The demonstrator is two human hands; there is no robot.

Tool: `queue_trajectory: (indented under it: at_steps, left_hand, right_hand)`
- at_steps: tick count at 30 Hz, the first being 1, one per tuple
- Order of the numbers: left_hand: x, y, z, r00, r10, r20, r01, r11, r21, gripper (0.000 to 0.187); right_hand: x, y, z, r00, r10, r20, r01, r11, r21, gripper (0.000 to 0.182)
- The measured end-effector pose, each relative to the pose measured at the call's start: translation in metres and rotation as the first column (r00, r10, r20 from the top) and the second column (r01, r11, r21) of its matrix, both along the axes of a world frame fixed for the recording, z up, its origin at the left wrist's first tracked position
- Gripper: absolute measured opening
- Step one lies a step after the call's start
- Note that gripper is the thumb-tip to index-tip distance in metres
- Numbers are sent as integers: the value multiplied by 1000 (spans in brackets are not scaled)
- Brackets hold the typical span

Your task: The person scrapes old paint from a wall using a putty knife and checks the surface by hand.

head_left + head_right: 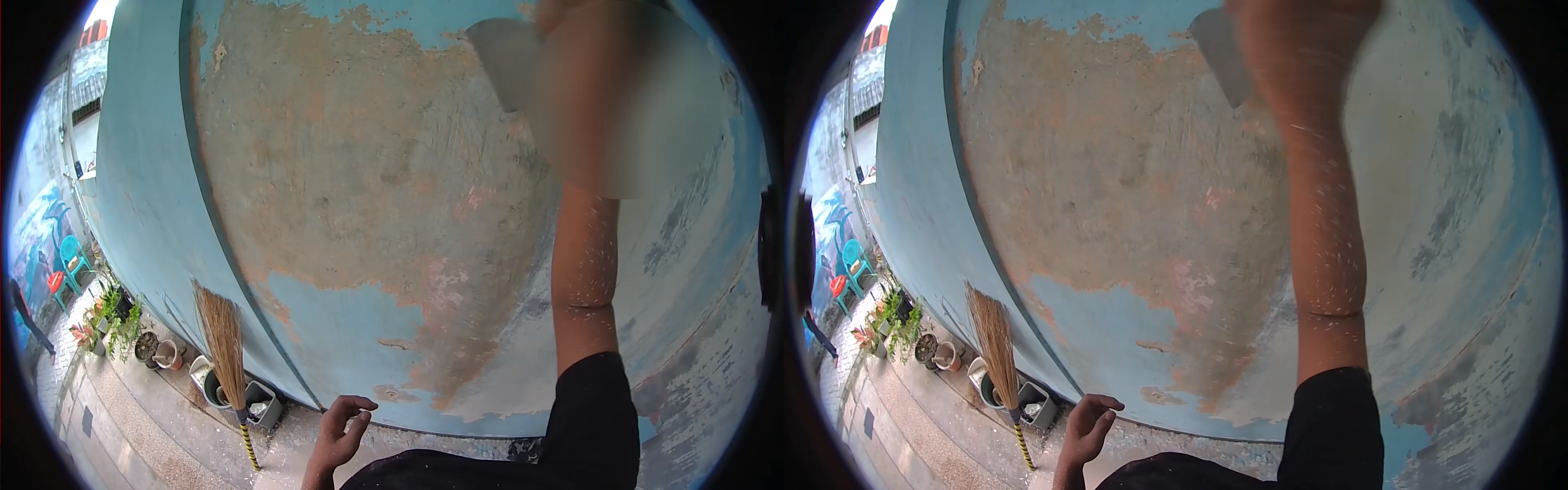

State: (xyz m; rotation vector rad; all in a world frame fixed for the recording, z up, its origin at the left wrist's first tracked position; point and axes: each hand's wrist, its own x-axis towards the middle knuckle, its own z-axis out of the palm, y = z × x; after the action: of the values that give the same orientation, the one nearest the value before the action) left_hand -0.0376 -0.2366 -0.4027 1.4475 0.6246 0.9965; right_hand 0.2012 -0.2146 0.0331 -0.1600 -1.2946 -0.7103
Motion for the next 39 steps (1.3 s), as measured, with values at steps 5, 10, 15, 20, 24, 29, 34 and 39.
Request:
queue_trajectory:
  at_steps: [5,10,15,20,24,29,34,39]
  left_hand:
    - [-3,-4,-3,1000,4,-24,-5,999,-33,16]
    - [-3,-2,-2,1000,23,5,-23,999,-42,16]
    - [-8,-3,3,1000,11,-15,-12,1000,-19,16]
    - [-9,-5,-4,999,39,-31,-38,999,21,16]
    - [-6,2,-5,999,46,12,-46,999,13,15]
    - [-14,-5,-10,996,87,31,-86,995,-46,15]
    - [-12,-2,-8,996,85,-13,-86,995,-45,15]
    - [-8,5,-1,999,45,25,-45,999,8,17]
  right_hand:
    - [-5,-2,3,981,122,-154,-129,991,-34,37]
    - [29,-28,2,998,-25,-62,30,996,78,47]
    - [18,26,-6,993,92,-68,-105,971,-214,23]
    - [-9,26,-6,861,350,-369,-460,846,-269,44]
    - [13,15,-6,926,368,-83,-366,930,37,28]
    - [-14,20,1,970,196,-143,-193,981,35,30]
    - [10,38,0,950,231,-209,-229,973,36,25]
    - [-15,10,1,946,307,-107,-299,950,86,31]
